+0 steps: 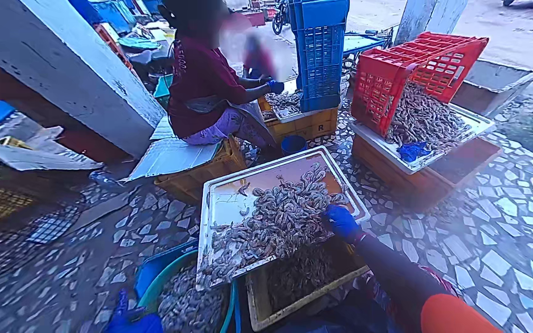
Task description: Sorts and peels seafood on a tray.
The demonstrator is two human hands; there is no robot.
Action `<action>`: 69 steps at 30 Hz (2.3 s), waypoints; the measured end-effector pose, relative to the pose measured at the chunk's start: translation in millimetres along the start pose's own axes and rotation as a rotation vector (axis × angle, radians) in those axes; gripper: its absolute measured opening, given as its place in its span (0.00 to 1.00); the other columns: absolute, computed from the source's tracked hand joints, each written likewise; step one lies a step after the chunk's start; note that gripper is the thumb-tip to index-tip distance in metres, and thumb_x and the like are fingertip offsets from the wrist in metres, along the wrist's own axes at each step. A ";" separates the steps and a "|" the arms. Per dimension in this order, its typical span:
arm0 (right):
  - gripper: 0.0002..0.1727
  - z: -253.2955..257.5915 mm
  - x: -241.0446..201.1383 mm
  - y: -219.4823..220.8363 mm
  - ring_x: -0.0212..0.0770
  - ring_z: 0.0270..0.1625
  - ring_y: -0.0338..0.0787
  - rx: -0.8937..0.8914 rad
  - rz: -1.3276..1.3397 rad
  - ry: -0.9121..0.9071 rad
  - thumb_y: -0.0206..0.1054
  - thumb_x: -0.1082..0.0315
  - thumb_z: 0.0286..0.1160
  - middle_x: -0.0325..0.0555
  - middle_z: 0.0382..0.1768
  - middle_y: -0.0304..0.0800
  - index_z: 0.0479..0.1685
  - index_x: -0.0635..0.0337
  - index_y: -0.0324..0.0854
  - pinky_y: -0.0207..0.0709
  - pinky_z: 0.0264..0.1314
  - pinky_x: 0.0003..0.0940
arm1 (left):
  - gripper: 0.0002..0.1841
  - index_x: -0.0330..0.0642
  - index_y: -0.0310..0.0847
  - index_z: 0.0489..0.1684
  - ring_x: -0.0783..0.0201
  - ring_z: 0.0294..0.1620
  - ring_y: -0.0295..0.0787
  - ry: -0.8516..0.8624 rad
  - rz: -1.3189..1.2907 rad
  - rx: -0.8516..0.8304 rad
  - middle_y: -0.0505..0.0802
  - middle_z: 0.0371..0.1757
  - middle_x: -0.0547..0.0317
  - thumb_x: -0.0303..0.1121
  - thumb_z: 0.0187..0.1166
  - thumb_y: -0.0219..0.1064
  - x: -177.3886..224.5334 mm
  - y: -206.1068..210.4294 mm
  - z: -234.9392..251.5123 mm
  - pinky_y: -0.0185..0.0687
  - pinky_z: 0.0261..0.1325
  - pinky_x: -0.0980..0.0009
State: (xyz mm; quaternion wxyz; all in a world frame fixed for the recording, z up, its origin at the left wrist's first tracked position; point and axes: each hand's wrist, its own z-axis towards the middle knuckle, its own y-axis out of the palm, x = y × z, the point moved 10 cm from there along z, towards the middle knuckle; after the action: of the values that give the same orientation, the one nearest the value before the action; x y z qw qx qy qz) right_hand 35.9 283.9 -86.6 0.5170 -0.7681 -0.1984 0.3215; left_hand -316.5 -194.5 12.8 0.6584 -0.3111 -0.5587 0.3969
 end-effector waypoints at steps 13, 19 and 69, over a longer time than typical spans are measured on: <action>0.19 -3.5 -5.7 9.3 0.69 0.68 0.83 0.021 -0.267 0.042 0.67 0.63 0.76 0.64 0.67 0.85 0.64 0.55 0.87 0.74 0.67 0.69 | 0.49 0.56 0.44 0.98 0.50 0.69 0.89 0.380 -0.117 -0.660 0.92 0.69 0.58 0.28 0.70 0.67 207.5 84.9 -198.9 0.77 0.75 0.44; 0.21 -11.3 -59.3 -34.4 0.68 0.69 0.84 0.168 -0.196 0.001 0.64 0.62 0.78 0.66 0.69 0.83 0.67 0.61 0.84 0.75 0.68 0.67 | 0.46 0.67 0.62 0.92 0.42 0.85 0.71 0.494 0.017 -0.708 0.77 0.85 0.50 0.30 0.63 0.71 203.4 129.1 -222.5 0.60 0.84 0.37; 0.16 -45.0 -145.8 -19.2 0.32 0.42 0.86 -0.191 0.856 -0.084 0.61 0.59 0.87 0.43 0.44 0.89 0.61 0.60 0.83 0.82 0.51 0.33 | 0.17 0.52 0.88 0.67 0.51 0.72 0.85 0.446 -0.242 -0.853 0.91 0.66 0.51 0.33 0.82 0.63 214.2 129.0 -190.2 0.72 0.77 0.44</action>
State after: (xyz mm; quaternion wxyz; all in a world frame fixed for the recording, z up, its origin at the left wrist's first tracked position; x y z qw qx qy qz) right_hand -36.2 168.4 -15.2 0.2552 -0.8117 0.0881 0.5180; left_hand -139.2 61.7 -27.1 0.6172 -0.5630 -0.5492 -0.0227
